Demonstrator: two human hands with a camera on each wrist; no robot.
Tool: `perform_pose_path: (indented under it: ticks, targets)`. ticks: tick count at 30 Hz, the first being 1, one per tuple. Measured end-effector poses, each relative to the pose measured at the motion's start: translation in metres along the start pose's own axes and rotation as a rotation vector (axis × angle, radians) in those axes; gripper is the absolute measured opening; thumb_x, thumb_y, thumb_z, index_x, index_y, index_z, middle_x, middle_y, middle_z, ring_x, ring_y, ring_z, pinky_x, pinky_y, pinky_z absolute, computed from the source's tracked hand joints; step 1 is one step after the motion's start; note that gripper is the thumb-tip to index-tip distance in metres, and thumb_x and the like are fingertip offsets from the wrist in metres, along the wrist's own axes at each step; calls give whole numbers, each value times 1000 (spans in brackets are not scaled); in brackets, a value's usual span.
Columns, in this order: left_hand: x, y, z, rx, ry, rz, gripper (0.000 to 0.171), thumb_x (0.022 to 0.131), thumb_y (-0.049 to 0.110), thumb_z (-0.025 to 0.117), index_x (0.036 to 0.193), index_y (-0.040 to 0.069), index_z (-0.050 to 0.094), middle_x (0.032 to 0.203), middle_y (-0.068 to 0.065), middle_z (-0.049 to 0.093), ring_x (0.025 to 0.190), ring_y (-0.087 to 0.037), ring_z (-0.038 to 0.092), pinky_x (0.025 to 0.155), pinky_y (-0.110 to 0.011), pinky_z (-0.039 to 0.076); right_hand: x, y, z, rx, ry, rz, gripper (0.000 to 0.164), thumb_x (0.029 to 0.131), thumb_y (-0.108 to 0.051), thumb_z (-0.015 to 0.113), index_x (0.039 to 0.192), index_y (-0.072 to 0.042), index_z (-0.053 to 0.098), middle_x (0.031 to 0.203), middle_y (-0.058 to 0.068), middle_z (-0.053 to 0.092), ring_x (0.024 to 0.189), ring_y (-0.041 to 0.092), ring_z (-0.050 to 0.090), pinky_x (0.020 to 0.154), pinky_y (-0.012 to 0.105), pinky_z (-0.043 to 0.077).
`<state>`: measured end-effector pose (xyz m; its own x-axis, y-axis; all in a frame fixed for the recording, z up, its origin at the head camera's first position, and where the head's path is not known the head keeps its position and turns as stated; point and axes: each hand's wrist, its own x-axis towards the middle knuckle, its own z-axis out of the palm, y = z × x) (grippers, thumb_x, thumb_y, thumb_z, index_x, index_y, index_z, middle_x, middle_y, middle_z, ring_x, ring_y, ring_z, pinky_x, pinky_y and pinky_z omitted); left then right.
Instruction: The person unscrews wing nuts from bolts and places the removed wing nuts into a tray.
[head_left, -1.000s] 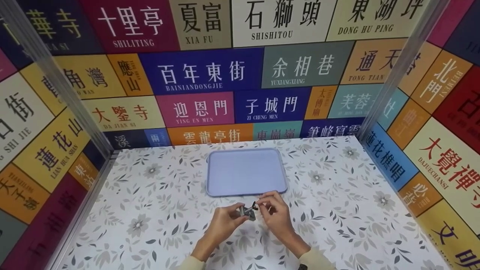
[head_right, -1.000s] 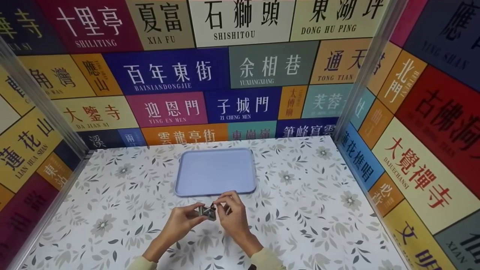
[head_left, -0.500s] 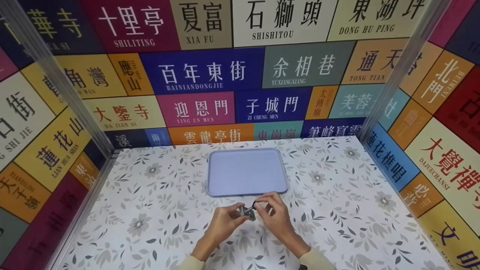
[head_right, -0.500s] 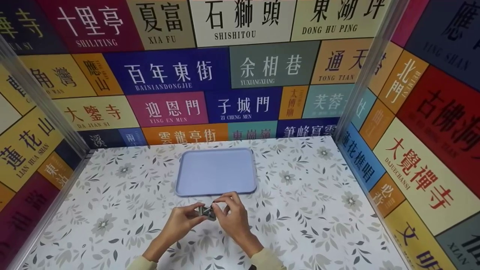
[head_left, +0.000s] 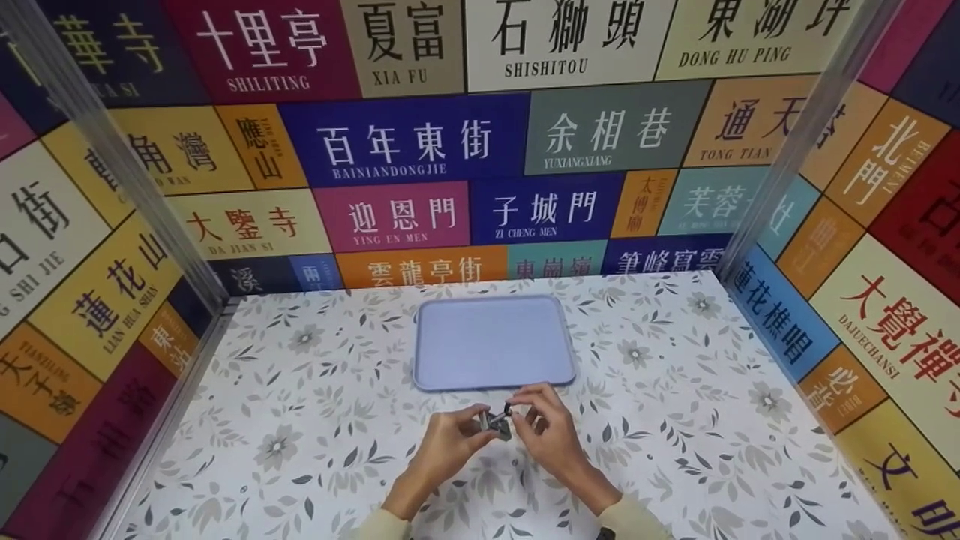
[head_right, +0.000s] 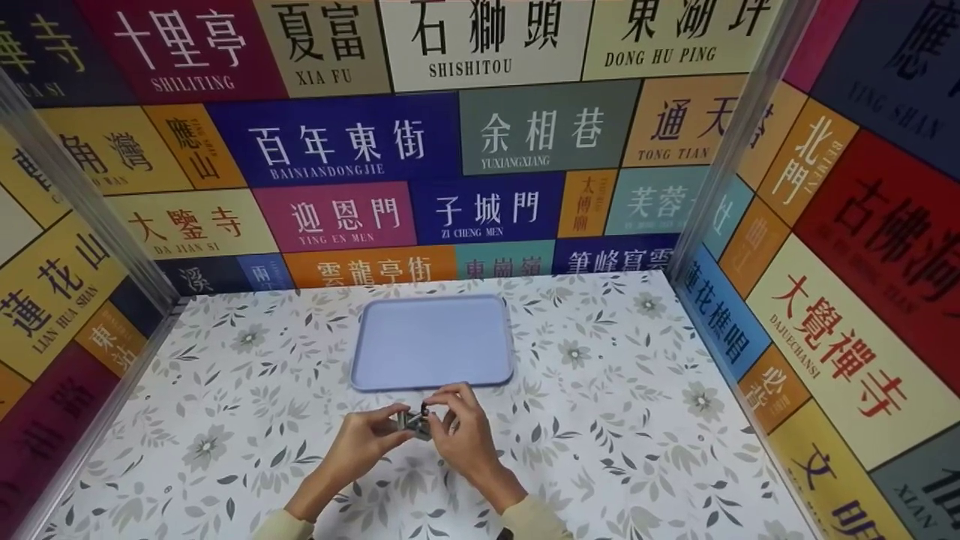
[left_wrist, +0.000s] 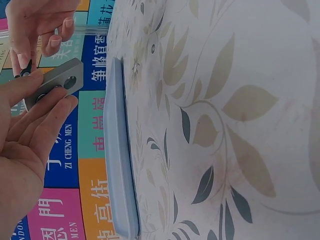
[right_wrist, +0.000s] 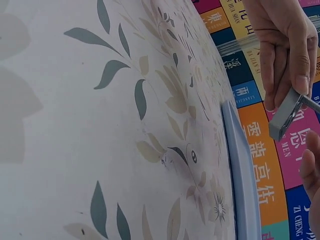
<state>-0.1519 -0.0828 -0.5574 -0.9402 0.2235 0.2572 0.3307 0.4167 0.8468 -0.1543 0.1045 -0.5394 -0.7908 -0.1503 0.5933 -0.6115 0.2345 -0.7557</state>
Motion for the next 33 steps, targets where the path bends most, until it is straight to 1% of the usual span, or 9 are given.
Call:
perform_pose_path:
  ticks: [4, 8, 11, 17, 21, 25, 29, 31, 33]
  targets:
    - [0, 0, 0, 7, -1, -3, 38, 85, 14, 80, 117, -3, 71, 84, -13, 78, 75, -19, 77, 64, -19, 57, 0, 1, 1, 13, 17, -32, 24, 78, 22, 68, 94, 4, 70, 103, 24, 60, 58, 15, 52, 45, 25, 46]
    - [-1, 1, 1, 2, -6, -6, 37, 84, 13, 81, 117, -3, 71, 85, -14, 78, 76, -19, 77, 64, -19, 57, 0, 2, 1, 9, 30, -71, 26, 76, 25, 65, 90, 4, 70, 99, 24, 60, 57, 17, 51, 45, 24, 45]
    - [-1, 0, 1, -8, -15, -11, 38, 84, 13, 80, 117, -3, 71, 86, -14, 78, 77, -20, 77, 64, -18, 57, 0, 3, 1, 8, 26, -77, 26, 77, 25, 64, 88, 3, 70, 99, 23, 60, 55, 18, 51, 46, 24, 45]
    - [-1, 1, 0, -15, -24, -9, 38, 86, 14, 80, 119, -2, 70, 83, -12, 78, 76, -19, 77, 64, -18, 56, 0, 3, 1, 8, 17, -98, 26, 80, 24, 63, 83, 0, 69, 99, 22, 60, 54, 16, 49, 46, 24, 44]
    - [0, 1, 1, -23, -21, -13, 38, 85, 13, 80, 119, -2, 70, 82, -12, 78, 74, -17, 76, 61, -18, 55, 1, 2, 0, 6, 34, -116, 29, 77, 26, 63, 79, -2, 68, 96, 22, 60, 55, 16, 50, 46, 21, 42]
    - [0, 1, 1, -31, -13, -7, 37, 84, 11, 81, 117, -2, 71, 82, -12, 78, 74, -17, 76, 61, -17, 55, 2, 1, 0, 6, 53, -120, 29, 75, 28, 63, 75, -1, 68, 93, 23, 61, 53, 18, 50, 45, 21, 41]
    - [1, 1, 0, -37, -6, -2, 37, 83, 11, 81, 117, -3, 71, 83, -13, 78, 74, -17, 76, 62, -18, 56, 3, 1, 0, 3, 63, -121, 27, 75, 28, 63, 76, 1, 68, 93, 23, 61, 53, 18, 51, 44, 22, 42]
    - [1, 2, 0, -33, -4, -2, 38, 83, 11, 81, 117, -3, 71, 82, -13, 78, 73, -17, 76, 61, -18, 56, 3, 1, -2, 9, 60, -109, 26, 78, 26, 63, 81, 1, 69, 95, 21, 61, 55, 15, 51, 45, 23, 42]
    - [2, 2, 0, -27, -3, -4, 38, 83, 12, 81, 117, -2, 71, 82, -12, 78, 72, -16, 75, 61, -18, 56, 3, 1, -4, 19, 55, -79, 24, 82, 22, 63, 88, 0, 70, 97, 21, 61, 56, 11, 51, 44, 25, 43]
